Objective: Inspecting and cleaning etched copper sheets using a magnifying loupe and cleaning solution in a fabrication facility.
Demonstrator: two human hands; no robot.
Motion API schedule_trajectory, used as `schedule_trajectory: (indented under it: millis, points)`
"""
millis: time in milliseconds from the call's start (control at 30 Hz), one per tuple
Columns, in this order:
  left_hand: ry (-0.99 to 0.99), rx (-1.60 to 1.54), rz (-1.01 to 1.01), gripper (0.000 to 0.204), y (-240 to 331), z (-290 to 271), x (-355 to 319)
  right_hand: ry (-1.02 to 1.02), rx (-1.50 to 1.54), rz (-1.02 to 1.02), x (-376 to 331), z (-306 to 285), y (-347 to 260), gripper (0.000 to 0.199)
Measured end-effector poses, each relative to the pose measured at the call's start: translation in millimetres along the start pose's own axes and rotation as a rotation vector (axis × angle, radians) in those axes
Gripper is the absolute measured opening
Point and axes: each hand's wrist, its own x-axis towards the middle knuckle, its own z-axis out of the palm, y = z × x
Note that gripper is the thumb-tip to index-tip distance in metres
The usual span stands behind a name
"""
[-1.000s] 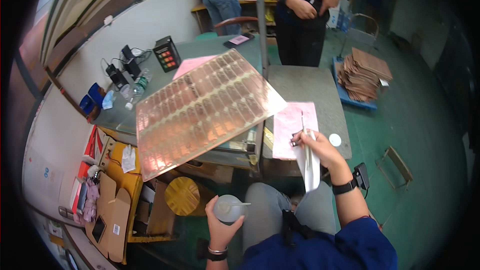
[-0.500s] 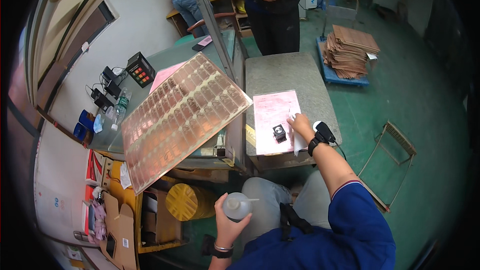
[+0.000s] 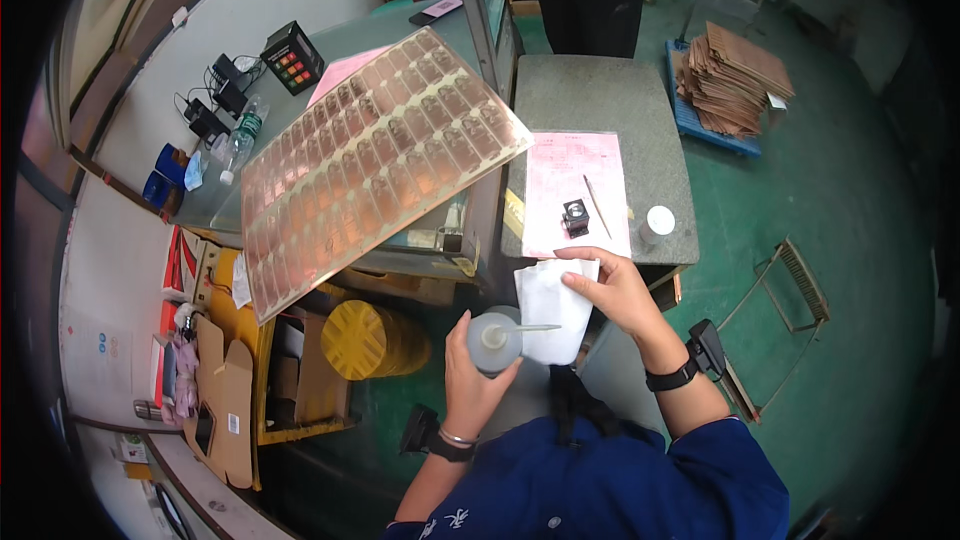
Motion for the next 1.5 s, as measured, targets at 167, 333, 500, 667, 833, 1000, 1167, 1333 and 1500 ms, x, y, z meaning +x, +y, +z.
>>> schedule_trajectory:
  millis: [167, 333, 500, 667, 833, 1000, 1167, 1333, 1500]
  points:
    - [0.034, 0.098, 0.049, 0.083, -0.9, 5.0, 0.6, 0.068, -0.043, -0.033, -16.9, 16.0, -15.6, 0.023]
    - [0.079, 0.137, 0.022, 0.080, -5.9, 4.5, -3.0, 0.097, -0.065, -0.029, -24.0, 14.4, -16.3, 0.023]
    - [0.099, 0.189, 0.047, 0.078, -7.0, 4.7, -1.6, 0.119, -0.144, -0.051, -28.3, 13.6, -18.1, 0.022]
    - [0.112, 0.154, 0.039, 0.074, -8.8, 3.6, -1.9, 0.110, -0.172, -0.037, -27.7, 12.9, -18.8, 0.022]
    - [0.099, 0.133, 0.038, 0.070, -8.7, 3.2, -0.8, 0.116, -0.182, -0.028, -27.6, 12.4, -17.9, 0.022]
    - [0.068, 0.166, 0.061, 0.072, -7.8, 2.7, 2.2, 0.068, -0.115, -0.063, -27.0, 13.3, -13.1, 0.020]
    - [-0.045, 0.110, 0.061, 0.072, -9.7, -2.8, 5.1, -0.181, -0.289, -0.100, -30.9, 12.2, -36.8, 0.019]
    - [-0.193, 0.108, 0.116, 0.073, -10.9, -7.1, 5.8, -0.389, -0.573, -0.283, -29.9, 15.9, -40.4, 0.017]
    - [-0.219, 0.043, 0.052, 0.076, -11.2, -7.5, 6.4, -0.448, -0.589, -0.271, -21.4, 26.0, -42.9, 0.017]
